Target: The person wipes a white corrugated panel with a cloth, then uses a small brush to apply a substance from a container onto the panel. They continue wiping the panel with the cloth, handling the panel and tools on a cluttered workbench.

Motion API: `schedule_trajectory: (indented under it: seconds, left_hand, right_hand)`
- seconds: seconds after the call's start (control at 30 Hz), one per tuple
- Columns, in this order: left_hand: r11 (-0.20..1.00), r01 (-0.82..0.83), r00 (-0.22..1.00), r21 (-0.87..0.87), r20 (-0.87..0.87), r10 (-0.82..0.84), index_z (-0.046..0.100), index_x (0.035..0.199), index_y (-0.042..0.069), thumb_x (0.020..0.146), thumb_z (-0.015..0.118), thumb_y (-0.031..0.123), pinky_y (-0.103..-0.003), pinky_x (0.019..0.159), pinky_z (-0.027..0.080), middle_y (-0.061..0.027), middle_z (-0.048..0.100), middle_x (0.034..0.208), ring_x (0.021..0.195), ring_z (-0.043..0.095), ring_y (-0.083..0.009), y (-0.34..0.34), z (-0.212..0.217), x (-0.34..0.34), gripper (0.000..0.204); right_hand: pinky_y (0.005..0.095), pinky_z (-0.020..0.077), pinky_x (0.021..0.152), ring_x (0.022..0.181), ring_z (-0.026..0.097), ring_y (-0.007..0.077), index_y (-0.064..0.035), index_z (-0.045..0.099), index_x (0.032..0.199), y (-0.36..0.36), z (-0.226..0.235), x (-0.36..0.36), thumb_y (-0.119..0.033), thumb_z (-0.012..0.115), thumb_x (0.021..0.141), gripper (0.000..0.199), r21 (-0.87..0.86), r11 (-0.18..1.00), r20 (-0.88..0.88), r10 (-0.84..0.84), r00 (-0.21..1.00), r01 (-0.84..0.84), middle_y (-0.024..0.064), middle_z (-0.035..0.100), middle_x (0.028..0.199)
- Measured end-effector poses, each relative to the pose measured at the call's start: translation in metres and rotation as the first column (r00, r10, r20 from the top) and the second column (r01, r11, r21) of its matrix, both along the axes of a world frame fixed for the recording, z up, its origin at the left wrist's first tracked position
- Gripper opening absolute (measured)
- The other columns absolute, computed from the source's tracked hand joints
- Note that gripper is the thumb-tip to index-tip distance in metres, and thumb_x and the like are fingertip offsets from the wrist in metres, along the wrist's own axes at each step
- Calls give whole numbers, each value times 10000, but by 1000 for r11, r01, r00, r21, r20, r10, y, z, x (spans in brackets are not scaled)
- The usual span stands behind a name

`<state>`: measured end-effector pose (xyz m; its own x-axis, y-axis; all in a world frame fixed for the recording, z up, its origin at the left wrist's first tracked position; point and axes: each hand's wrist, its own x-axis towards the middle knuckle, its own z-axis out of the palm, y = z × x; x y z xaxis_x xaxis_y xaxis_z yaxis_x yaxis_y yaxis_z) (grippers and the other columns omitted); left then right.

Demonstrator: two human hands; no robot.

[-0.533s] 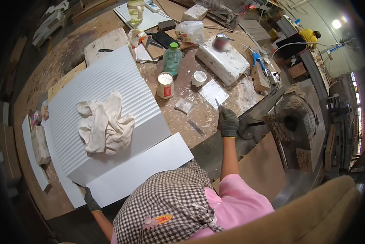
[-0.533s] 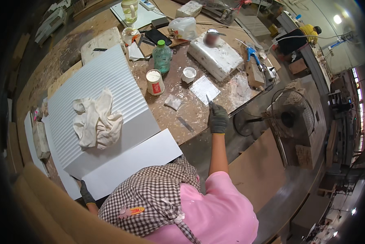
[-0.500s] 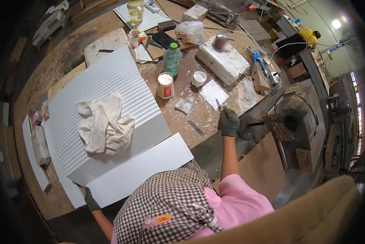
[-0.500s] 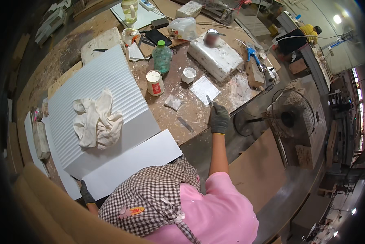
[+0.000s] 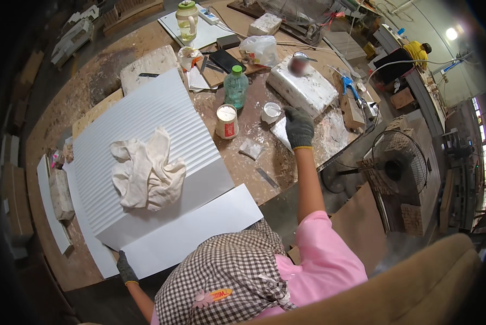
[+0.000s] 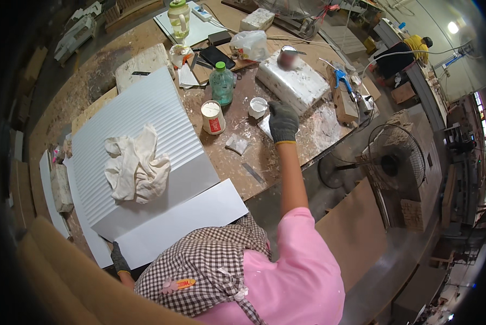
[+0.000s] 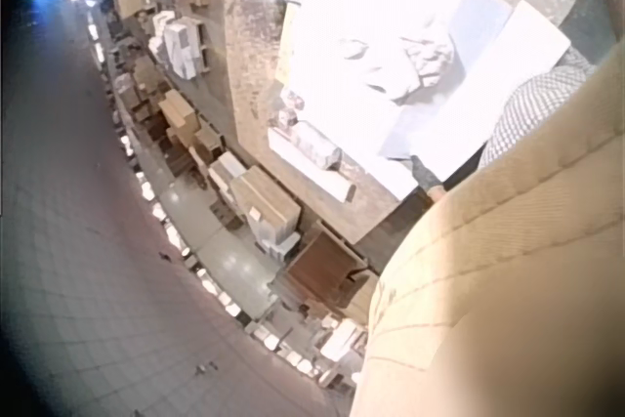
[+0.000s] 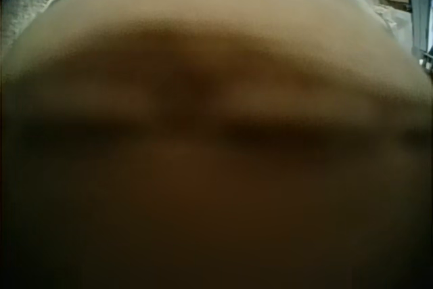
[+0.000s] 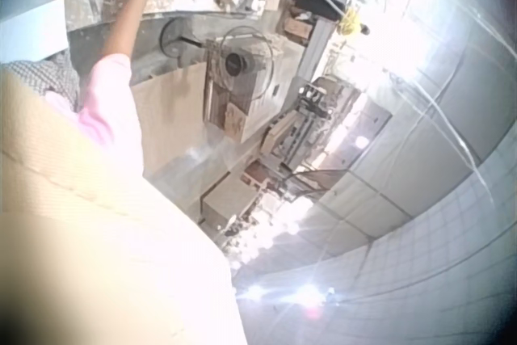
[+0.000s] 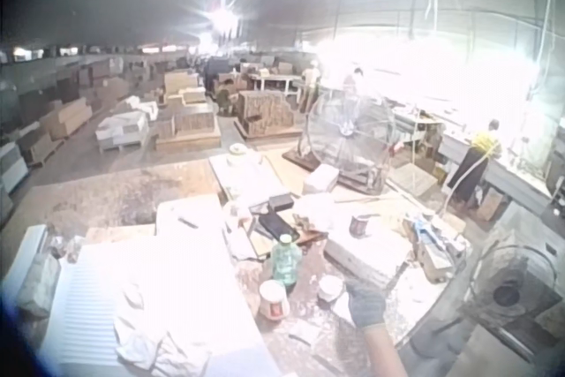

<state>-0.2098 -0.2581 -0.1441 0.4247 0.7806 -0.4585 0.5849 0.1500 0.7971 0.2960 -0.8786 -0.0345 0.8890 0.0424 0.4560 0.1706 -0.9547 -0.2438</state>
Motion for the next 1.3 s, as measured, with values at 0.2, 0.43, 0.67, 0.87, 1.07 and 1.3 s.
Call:
schedule_trajectory:
  seconds: [0.2,0.43,0.67,0.87,1.07,1.3]
  left_hand:
    - [992,-45,998,121,48,39,630,1127,-59,937,563,395,-310,873,446,-75,637,1053,941,563,-176,12,-10,-14,496]
    - [991,-32,999,132,22,30,654,1068,-59,940,564,382,-318,794,461,-61,636,954,845,553,-171,6,-12,-6,468]
    - [966,43,999,255,-25,-38,651,1060,-64,934,573,385,-311,793,462,-64,632,950,848,554,-172,25,-28,-28,473]
    - [976,-115,993,186,1,116,650,790,1,919,580,461,-311,596,398,-1,521,717,641,426,-143,12,-26,-6,483]
    - [993,-70,998,100,-1,70,668,1031,-60,936,564,391,-316,805,467,-70,646,968,857,570,-175,11,-14,-10,473]
    - [983,-3,999,183,-50,12,659,1053,-76,946,548,340,-331,798,478,-91,664,957,846,581,-189,15,-15,-23,444]
  right_hand:
    - [434,499,810,918,627,316,-143,710,960,23,-14,47,-170,560,833,199,-322,935,-197,88,976,-149,129,663,941]
    - [426,499,812,935,625,329,-127,713,967,15,2,47,-162,555,844,203,-310,911,-287,184,940,-273,156,658,968]
    - [450,487,833,959,627,356,-111,706,969,9,-9,57,-136,567,814,210,-52,964,-427,216,878,-262,181,654,1014]
    - [424,488,852,962,629,368,-94,704,979,4,-4,56,-195,562,810,243,42,993,-508,113,854,-107,187,661,1036]
    - [389,493,793,868,653,338,-47,708,982,-25,-43,71,-269,586,806,309,350,933,-556,135,820,84,192,687,933]
    - [232,352,427,486,473,90,-21,709,915,-22,-39,53,-201,612,849,215,752,535,-568,228,791,386,9,566,615]
